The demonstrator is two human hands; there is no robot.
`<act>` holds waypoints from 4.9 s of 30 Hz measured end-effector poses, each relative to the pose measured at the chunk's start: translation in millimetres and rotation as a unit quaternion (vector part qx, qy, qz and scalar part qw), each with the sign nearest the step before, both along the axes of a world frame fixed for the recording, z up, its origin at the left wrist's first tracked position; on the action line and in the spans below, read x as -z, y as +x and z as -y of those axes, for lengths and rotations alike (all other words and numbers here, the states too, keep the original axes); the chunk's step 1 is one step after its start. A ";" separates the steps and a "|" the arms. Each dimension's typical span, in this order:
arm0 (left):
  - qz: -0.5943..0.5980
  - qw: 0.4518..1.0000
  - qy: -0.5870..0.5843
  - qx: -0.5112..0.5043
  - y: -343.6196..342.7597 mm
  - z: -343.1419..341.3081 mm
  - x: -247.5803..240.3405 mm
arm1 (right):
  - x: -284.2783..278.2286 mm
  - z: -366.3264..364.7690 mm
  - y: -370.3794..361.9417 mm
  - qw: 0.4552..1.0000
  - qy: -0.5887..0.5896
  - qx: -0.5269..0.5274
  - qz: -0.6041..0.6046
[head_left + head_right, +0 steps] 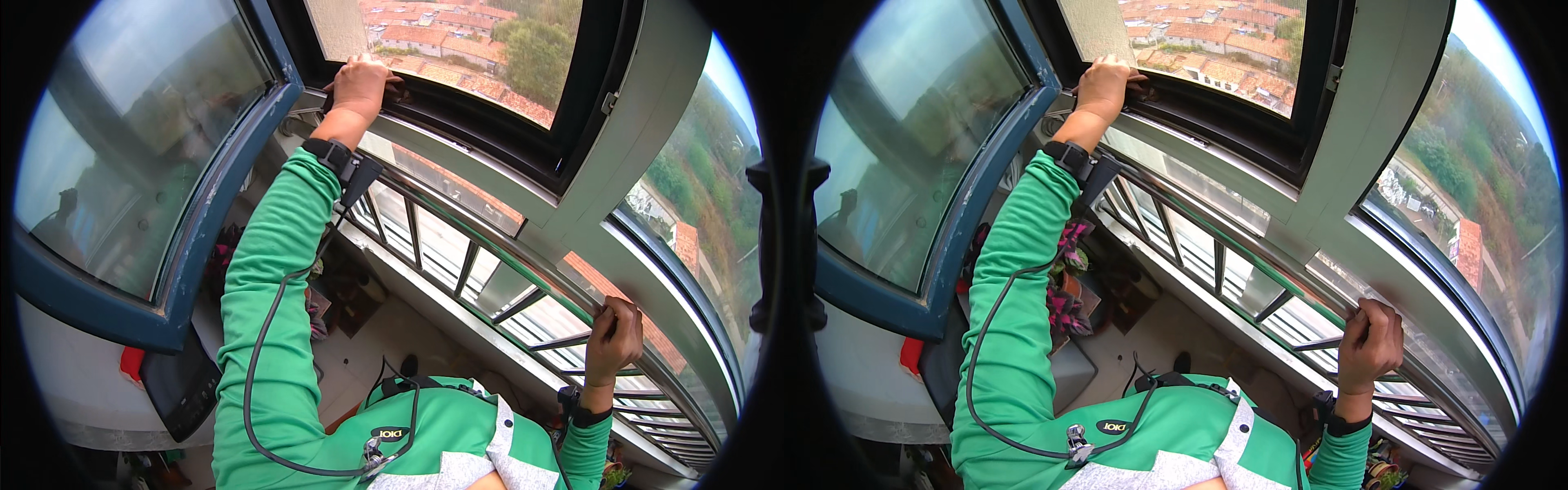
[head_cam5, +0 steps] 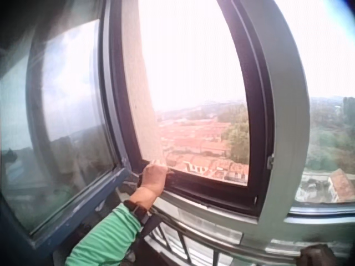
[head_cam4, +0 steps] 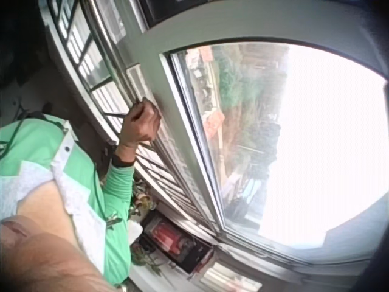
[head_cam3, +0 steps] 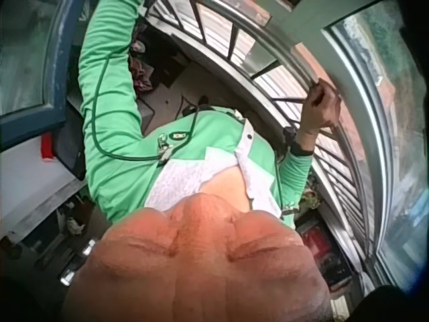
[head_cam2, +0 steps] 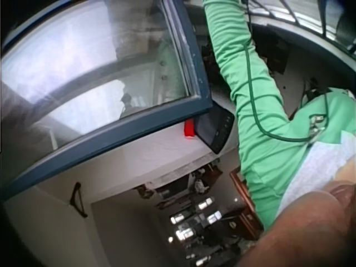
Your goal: The person wipes the metal window frame and sash with a dark cloth, moving along the curved frame and vertical bars. They then open the window and wipe the frame edges before closing it and walking away.
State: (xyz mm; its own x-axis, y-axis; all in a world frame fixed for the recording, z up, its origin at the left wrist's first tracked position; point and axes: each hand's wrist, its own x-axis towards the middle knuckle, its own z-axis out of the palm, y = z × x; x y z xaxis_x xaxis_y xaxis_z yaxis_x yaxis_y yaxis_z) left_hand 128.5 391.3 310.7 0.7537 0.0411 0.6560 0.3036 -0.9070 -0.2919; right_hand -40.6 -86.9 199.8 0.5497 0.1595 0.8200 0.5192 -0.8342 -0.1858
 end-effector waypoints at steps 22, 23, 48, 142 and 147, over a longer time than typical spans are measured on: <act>0.119 0.923 -0.031 0.364 -66.4 118.9 -4.3 | -0.1 -0.2 -5.1 1.000 0.010 0.001 -0.014; 0.090 0.949 -0.031 0.300 -67.1 96.9 -9.0 | -0.6 -0.4 -4.7 1.000 0.013 0.000 -0.013; 0.053 0.868 -0.183 0.459 -63.5 191.8 18.4 | -3.1 -3.8 -3.9 1.000 0.013 0.017 0.001; 0.089 0.842 -0.127 0.516 -63.2 107.1 -15.8 | 4.4 1.0 -4.2 1.000 0.007 0.024 -0.004; 0.192 0.838 -0.432 0.272 -53.1 4.0 -17.7 | 4.7 -0.3 -3.2 1.000 0.016 0.019 0.001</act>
State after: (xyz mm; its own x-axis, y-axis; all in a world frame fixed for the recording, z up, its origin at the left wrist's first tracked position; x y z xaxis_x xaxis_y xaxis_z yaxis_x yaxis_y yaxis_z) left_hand 75.5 387.3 328.4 0.5557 0.3442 0.7568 -0.3031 -0.7637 0.5700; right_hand -43.7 -86.6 195.1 0.5529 0.1121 0.8257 0.4877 -0.8470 -0.2116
